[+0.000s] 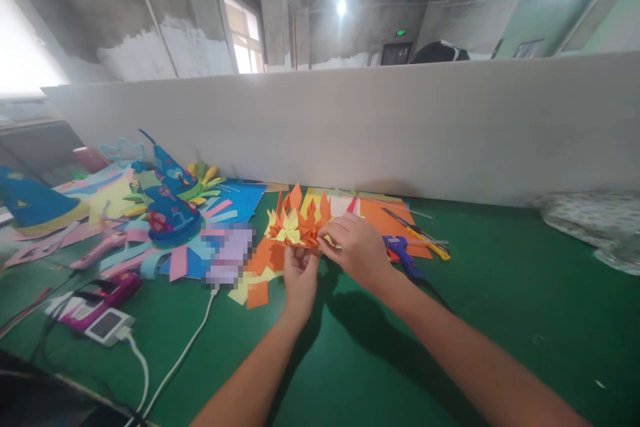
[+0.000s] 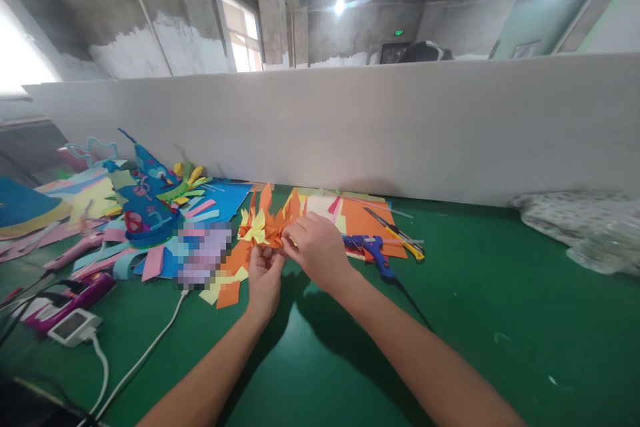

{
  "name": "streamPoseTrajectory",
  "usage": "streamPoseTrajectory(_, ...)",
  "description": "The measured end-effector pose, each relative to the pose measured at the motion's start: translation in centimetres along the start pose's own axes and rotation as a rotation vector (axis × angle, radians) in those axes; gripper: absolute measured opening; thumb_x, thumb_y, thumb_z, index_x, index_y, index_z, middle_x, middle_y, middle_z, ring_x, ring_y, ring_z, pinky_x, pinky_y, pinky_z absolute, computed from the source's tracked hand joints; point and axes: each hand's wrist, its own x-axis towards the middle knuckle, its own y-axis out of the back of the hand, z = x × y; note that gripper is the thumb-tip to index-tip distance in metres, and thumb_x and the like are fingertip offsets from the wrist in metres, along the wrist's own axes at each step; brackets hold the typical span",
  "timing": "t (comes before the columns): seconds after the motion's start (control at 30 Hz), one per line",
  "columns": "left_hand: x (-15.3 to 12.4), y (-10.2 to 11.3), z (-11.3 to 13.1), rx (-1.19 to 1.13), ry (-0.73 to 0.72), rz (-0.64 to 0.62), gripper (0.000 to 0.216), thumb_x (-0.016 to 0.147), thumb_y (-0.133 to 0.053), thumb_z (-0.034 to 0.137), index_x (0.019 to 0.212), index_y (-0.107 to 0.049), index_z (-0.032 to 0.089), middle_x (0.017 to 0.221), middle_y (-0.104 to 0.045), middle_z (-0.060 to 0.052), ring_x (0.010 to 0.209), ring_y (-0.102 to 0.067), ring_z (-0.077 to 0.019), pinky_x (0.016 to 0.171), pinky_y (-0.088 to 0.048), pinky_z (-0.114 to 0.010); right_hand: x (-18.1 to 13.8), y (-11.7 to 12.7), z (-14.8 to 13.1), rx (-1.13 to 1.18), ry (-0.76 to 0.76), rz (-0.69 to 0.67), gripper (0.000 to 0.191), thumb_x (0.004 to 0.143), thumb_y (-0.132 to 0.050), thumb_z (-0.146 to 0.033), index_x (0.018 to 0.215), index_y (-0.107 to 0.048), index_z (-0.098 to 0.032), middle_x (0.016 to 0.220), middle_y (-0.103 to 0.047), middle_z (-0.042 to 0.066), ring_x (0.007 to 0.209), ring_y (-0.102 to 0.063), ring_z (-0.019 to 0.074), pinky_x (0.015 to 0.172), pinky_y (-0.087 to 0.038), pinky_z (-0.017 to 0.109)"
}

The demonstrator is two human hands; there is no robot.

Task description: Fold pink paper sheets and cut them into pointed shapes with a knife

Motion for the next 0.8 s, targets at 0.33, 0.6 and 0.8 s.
streamPoseTrajectory(0.33,-0.13,0.1,-0.07,0.002,0.02,0.015,0.035,0.062,-0.08,0.025,0.077,-0.05,0.019,0.075,-0.062,0.003,0.076,-0.063,-0.0108,0.073,-0.048,-0.021,-0.01,-0.31,-0.02,-0.035,-0.028,-0.047,0.016,0.088,-0.053,-0.019,0.074,-0.06,-0.017,0.07,-0.061,0.004,0.072,-0.049,0.0177,0.066,-0.031,0.031)
streamPoseTrajectory(0.6,-0.39,0.44,-0.35,-0.071,0.058,0.003,0.031,0.068,-0.077,0.036,0.083,-0.056,0.019,0.081,-0.063,0.001,0.086,-0.063,-0.0143,0.084,-0.049,-0.028,-0.14,-0.51,0.09,-0.071,0.032,-0.043,0.021,0.09,-0.049,-0.017,0.073,-0.06,-0.017,0.065,-0.057,0.003,0.068,-0.044,0.0173,0.064,-0.028,0.031)
streamPoseTrajectory(0.8,-0.15,0.34,-0.6,-0.06,0.061,0.011,0.034,0.07,-0.076,0.041,0.078,-0.053,0.018,0.075,-0.062,0.002,0.089,-0.064,-0.0149,0.087,-0.049,-0.029,0.12,-0.08,0.26,-0.056,0.124,-0.125,0.019,0.092,-0.05,-0.022,0.08,-0.063,-0.016,0.07,-0.06,0.004,0.069,-0.043,0.0176,0.064,-0.027,0.031)
